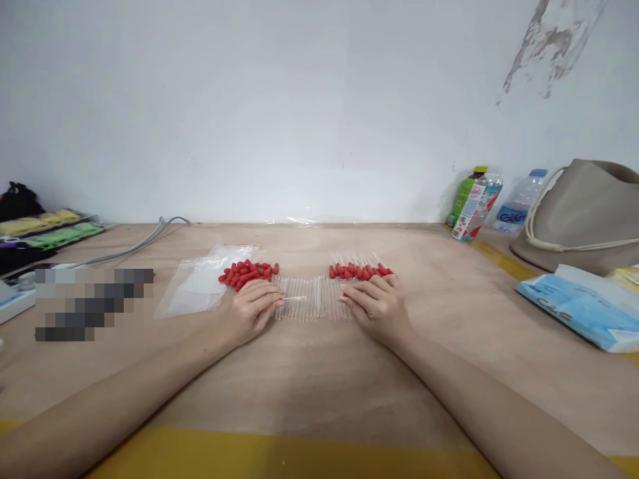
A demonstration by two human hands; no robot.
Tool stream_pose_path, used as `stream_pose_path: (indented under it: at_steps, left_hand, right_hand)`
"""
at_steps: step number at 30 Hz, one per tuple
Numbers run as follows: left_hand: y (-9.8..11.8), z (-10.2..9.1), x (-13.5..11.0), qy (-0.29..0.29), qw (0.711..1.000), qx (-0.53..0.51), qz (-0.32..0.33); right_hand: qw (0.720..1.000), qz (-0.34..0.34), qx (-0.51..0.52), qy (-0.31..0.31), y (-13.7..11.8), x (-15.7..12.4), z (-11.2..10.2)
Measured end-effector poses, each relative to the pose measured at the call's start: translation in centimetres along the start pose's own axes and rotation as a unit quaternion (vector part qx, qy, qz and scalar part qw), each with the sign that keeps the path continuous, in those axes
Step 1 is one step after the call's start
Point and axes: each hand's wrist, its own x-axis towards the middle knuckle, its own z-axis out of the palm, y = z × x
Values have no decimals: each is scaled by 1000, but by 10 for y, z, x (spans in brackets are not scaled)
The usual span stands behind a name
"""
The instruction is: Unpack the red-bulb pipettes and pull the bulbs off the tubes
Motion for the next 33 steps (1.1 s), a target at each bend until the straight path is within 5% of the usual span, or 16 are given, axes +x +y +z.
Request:
stream_pose_path:
  at_steps: [6, 13, 21, 25, 33]
  left_hand:
    - [2, 10, -1, 20, 1000, -12, -11]
    - [0, 7, 1, 46, 999, -22, 0]
    - [0, 7, 6, 39, 997, -25, 54]
    - [0, 7, 6, 1, 998, -16, 57]
    - [0, 11, 4, -34, 998, -31, 42]
  right_hand:
    - [996, 38, 74, -43, 7, -3, 3]
    - [981, 166, 36, -97, 41, -4, -10]
    - [882, 429, 12, -194, 69, 0, -21]
    - [856, 454, 29, -247, 71, -2, -21]
    - [851, 445, 7, -278, 76, -11, -14]
